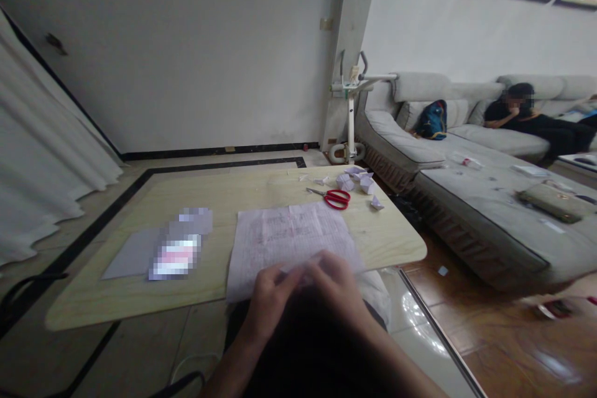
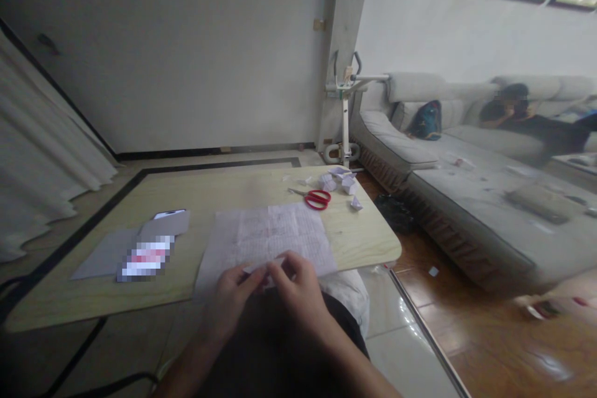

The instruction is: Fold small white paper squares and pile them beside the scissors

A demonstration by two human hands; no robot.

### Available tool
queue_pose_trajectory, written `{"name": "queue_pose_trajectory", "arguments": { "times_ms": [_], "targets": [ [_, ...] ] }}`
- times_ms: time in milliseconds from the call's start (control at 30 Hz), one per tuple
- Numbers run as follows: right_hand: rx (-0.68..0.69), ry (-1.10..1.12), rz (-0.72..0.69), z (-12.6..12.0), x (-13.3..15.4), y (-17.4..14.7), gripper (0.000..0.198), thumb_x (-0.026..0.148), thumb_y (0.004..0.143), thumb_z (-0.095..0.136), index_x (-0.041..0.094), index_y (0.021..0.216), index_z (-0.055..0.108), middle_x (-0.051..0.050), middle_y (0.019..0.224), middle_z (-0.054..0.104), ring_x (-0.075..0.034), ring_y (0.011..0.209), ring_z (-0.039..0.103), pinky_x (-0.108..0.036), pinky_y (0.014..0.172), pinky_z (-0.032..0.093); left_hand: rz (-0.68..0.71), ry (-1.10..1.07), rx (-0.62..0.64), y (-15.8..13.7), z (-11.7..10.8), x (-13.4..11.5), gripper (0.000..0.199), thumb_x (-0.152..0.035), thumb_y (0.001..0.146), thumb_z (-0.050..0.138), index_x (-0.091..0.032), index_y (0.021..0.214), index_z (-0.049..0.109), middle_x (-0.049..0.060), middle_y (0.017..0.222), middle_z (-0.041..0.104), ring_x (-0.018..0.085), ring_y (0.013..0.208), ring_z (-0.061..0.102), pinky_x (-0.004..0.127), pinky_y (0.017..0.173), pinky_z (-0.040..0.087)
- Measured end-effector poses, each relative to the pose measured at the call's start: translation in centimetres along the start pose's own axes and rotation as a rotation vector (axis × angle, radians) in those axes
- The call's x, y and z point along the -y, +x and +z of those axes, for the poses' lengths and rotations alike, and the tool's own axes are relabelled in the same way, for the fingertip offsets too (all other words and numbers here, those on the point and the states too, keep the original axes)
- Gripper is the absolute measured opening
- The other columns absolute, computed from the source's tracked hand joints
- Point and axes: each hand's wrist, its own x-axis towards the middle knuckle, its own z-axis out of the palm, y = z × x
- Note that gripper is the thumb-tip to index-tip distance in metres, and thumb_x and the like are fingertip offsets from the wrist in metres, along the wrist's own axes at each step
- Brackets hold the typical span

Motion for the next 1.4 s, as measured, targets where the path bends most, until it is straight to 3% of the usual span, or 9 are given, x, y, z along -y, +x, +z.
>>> {"name": "queue_pose_trajectory", "arguments": {
  "times_ms": [300, 533, 833, 1000, 1100, 1400],
  "targets": [
    [-0.002, -0.016, -0.065, -0.3, -0.5, -0.2, 0.032, 0.040, 0.085, 0.058, 0.020, 0.062, 0.046, 0.004, 0.060, 0.044, -0.014, 0.061, 0.043, -0.026, 0.058, 0.035, 0.074, 0.052, -0.017, 0.2, -0.6, 1.2, 0.040, -0.049, 0.086, 0.058, -0.015, 0.069, 0.067, 0.002, 0.063, 0.067, 0.018, 0.063, 0.062, 0.026, 0.060, 0.048],
    [0.098, 0.084, 0.017, 0.3, 0.4, -0.4, 0.022, 0.036, 0.083, 0.063, 0.017, 0.073, 0.063, -0.001, 0.066, 0.063, -0.015, 0.062, 0.056, -0.026, 0.060, 0.043, 0.204, 0.202, -0.031, -0.2, -0.3, 0.6, 0.040, -0.046, 0.089, 0.052, -0.018, 0.061, 0.056, -0.003, 0.054, 0.050, 0.014, 0.054, 0.048, 0.022, 0.050, 0.039],
    [0.107, 0.219, 0.061, 0.0, 0.5, -0.3, 0.027, 0.040, 0.079, 0.071, 0.017, 0.066, 0.065, 0.000, 0.060, 0.065, -0.013, 0.057, 0.058, -0.022, 0.054, 0.044, 0.441, 0.414, -0.023, -0.5, -0.8, 0.6, 0.039, -0.036, 0.095, 0.045, -0.018, 0.063, 0.057, 0.000, 0.061, 0.055, 0.016, 0.060, 0.053, 0.025, 0.058, 0.040],
    [0.142, 0.223, 0.143, 0.0, 0.6, -0.1, 0.026, 0.039, 0.078, 0.071, 0.016, 0.067, 0.066, 0.001, 0.058, 0.062, -0.013, 0.055, 0.055, -0.022, 0.051, 0.042, 0.428, 0.432, -0.109, -0.3, -0.7, 0.6, 0.038, -0.037, 0.094, 0.047, -0.019, 0.061, 0.051, -0.003, 0.056, 0.048, 0.014, 0.055, 0.049, 0.024, 0.053, 0.037],
    [0.148, 0.238, 0.100, 0.0, 0.5, -0.1, 0.026, 0.039, 0.079, 0.068, 0.016, 0.068, 0.065, 0.001, 0.061, 0.062, -0.013, 0.059, 0.056, -0.023, 0.054, 0.043, 0.422, 0.412, -0.142, -0.2, -0.7, 0.6, 0.038, -0.038, 0.092, 0.049, -0.021, 0.058, 0.046, -0.005, 0.054, 0.044, 0.013, 0.053, 0.045, 0.023, 0.051, 0.035],
    [0.027, 0.162, 0.044, 0.1, 0.3, -0.1, 0.022, 0.033, 0.079, 0.066, 0.017, 0.065, 0.062, 0.001, 0.059, 0.059, -0.014, 0.058, 0.054, -0.023, 0.054, 0.042, 0.256, 0.279, -0.054, -0.3, -0.6, 0.7, 0.028, -0.041, 0.089, 0.055, -0.019, 0.072, 0.060, -0.002, 0.060, 0.058, 0.015, 0.058, 0.055, 0.023, 0.055, 0.043]
  ]
}}
